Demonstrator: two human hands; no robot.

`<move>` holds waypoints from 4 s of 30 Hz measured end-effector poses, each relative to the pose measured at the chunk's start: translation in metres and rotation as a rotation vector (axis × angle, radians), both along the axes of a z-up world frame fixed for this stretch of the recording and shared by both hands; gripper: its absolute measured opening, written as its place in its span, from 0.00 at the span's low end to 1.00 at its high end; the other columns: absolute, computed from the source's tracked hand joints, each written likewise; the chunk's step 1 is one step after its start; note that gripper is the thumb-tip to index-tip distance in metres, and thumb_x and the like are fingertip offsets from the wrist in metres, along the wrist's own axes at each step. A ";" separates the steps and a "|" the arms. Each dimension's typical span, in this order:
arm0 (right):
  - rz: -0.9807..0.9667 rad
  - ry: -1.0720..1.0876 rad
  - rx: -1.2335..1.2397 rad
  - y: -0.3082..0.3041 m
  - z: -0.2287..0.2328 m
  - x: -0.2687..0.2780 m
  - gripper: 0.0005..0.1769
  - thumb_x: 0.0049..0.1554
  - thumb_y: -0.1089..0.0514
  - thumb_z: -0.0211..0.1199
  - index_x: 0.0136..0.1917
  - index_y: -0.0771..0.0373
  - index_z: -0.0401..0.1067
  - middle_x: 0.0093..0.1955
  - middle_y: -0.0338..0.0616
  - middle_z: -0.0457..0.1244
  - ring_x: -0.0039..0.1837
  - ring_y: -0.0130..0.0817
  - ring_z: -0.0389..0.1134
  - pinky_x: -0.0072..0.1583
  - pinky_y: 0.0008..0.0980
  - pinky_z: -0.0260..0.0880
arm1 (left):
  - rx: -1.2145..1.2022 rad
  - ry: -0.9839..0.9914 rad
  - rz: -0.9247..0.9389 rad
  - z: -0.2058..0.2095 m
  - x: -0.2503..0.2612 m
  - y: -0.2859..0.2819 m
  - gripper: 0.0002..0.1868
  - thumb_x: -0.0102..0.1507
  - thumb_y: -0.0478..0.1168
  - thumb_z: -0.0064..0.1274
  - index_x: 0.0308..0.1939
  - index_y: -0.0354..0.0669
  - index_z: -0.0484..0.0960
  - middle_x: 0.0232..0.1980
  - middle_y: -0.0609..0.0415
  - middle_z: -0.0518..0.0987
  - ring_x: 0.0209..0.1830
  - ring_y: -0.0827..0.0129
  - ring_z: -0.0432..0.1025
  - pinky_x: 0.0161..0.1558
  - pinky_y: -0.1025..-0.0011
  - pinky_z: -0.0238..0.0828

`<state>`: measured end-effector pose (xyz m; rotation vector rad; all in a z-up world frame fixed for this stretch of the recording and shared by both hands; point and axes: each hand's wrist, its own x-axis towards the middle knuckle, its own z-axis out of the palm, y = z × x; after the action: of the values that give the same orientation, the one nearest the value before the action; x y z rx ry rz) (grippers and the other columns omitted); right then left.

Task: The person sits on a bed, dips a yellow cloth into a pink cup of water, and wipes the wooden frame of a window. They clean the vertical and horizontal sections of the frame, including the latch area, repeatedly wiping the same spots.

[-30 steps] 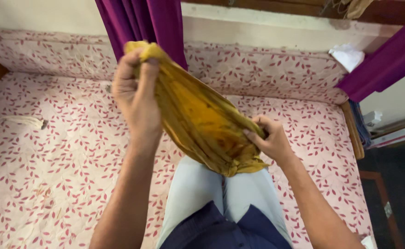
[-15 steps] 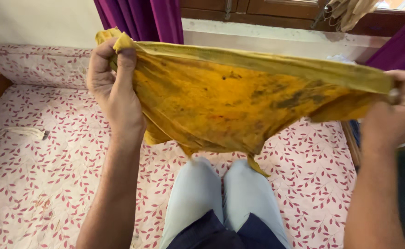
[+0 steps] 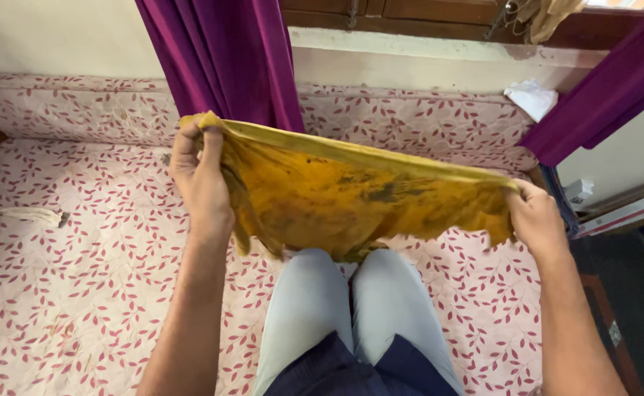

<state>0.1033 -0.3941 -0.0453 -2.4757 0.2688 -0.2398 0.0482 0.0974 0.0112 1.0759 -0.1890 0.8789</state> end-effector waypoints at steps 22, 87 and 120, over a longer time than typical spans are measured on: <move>0.227 -0.393 1.174 0.029 0.061 0.007 0.05 0.69 0.53 0.61 0.51 0.52 0.74 0.48 0.33 0.70 0.45 0.24 0.69 0.51 0.28 0.73 | -0.070 0.103 0.044 0.004 -0.010 0.033 0.07 0.74 0.38 0.53 0.53 0.40 0.81 0.48 0.59 0.84 0.47 0.81 0.76 0.53 0.79 0.73; 0.603 -0.381 0.794 0.197 -0.126 -0.062 0.55 0.53 0.38 0.70 0.79 0.61 0.43 0.70 0.43 0.55 0.72 0.40 0.57 0.70 0.40 0.58 | 0.080 0.236 -0.568 0.069 0.013 -0.144 0.23 0.62 0.48 0.64 0.55 0.38 0.80 0.43 0.53 0.84 0.41 0.71 0.80 0.48 0.71 0.82; 0.616 0.213 1.953 0.174 -0.036 -0.068 0.37 0.61 0.39 0.55 0.78 0.56 0.59 0.77 0.46 0.57 0.78 0.44 0.57 0.77 0.54 0.51 | -0.216 0.491 -0.466 0.023 -0.003 -0.080 0.28 0.64 0.50 0.55 0.62 0.36 0.74 0.53 0.47 0.81 0.53 0.62 0.78 0.59 0.61 0.76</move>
<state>0.0354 -0.2199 -0.0816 -0.5364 -0.1764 0.4076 0.0456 0.0178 0.0346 0.9596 0.0665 0.1976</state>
